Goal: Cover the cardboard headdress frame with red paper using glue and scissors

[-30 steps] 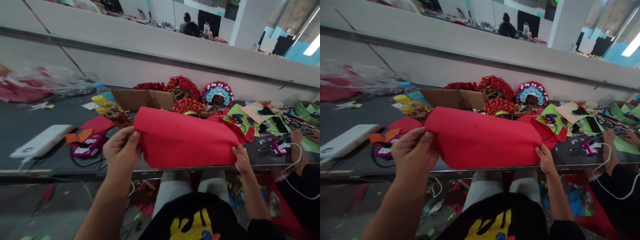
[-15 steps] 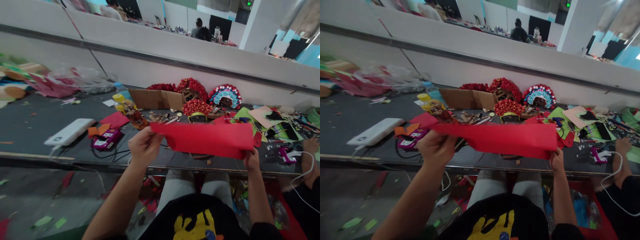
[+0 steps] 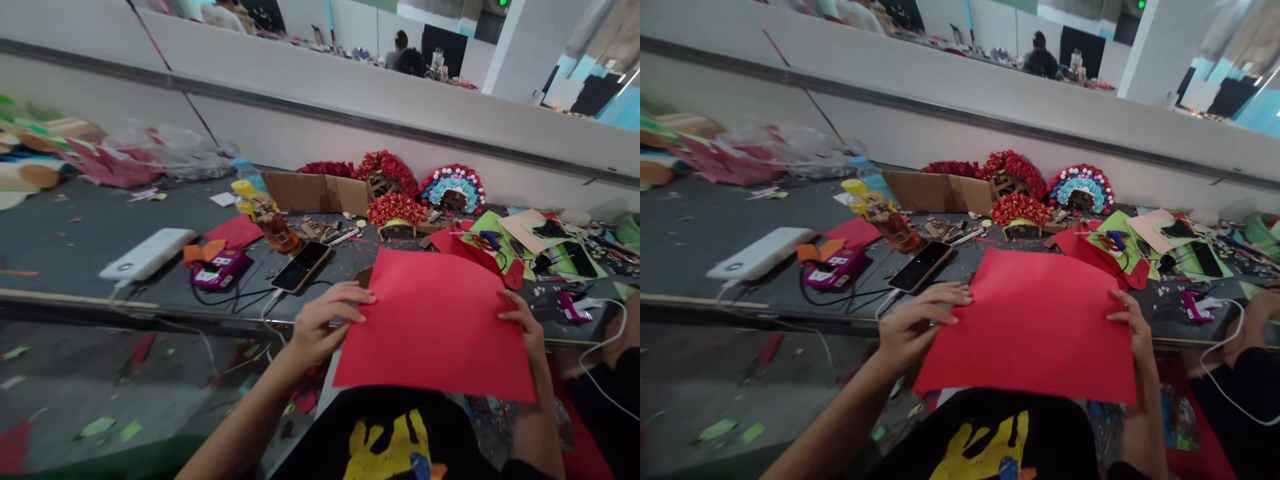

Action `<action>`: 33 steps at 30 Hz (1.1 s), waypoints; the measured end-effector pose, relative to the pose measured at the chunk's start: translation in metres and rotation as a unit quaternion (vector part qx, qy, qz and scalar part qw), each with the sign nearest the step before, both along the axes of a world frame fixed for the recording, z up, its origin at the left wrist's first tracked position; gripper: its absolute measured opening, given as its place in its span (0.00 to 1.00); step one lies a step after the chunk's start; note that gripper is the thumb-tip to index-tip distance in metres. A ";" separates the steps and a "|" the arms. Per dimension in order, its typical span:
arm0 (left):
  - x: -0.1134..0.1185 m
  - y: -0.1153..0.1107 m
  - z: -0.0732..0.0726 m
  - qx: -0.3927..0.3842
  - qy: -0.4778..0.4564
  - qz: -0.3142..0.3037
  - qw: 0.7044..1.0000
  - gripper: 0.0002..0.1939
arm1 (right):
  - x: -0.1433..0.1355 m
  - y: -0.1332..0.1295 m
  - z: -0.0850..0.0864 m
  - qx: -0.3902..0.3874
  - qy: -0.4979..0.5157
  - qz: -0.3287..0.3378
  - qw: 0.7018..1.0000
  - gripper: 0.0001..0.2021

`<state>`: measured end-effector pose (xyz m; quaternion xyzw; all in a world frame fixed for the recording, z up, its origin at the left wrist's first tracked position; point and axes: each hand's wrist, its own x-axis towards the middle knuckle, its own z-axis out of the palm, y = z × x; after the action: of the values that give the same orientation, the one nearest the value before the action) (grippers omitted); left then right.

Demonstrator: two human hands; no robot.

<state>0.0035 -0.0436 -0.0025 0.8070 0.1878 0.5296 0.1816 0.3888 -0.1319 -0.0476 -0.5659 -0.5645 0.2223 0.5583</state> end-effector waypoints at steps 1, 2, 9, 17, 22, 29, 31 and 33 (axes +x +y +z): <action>0.003 -0.006 -0.005 -0.006 0.010 -0.014 1.000 0.07 | 0.007 -0.010 -0.005 -0.030 0.002 0.021 0.999 0.13; 0.006 -0.013 -0.010 -0.016 0.018 -0.025 0.999 0.08 | 0.015 -0.020 -0.012 -0.057 0.010 0.034 0.998 0.16; 0.031 -0.044 -0.047 -0.160 0.030 -0.016 0.987 0.10 | 0.039 -0.080 -0.056 -0.173 0.033 -0.290 0.941 0.21; 0.029 0.017 -0.030 -0.195 0.052 0.201 0.959 0.12 | 0.063 -0.068 -0.067 -0.153 0.131 -0.378 0.904 0.33; 0.046 0.075 -0.026 -0.179 0.205 0.173 0.946 0.19 | 0.063 -0.056 -0.086 -0.090 0.178 -0.428 0.881 0.38; 0.058 0.091 -0.036 -0.108 0.269 0.216 0.932 0.15 | 0.045 -0.053 -0.095 -0.103 0.226 -0.459 0.853 0.36; 0.054 0.084 -0.033 -0.030 0.218 0.238 0.946 0.14 | 0.037 -0.045 -0.096 -0.137 0.238 -0.456 0.846 0.36; 0.051 0.074 -0.032 0.048 0.186 0.244 0.951 0.13 | 0.026 -0.035 -0.096 -0.161 0.255 -0.440 0.846 0.36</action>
<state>0.0543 0.0304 -0.0341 0.8286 0.3837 0.4065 -0.0302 0.4153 -0.1665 -0.1438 -0.7602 -0.0501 0.1777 0.6229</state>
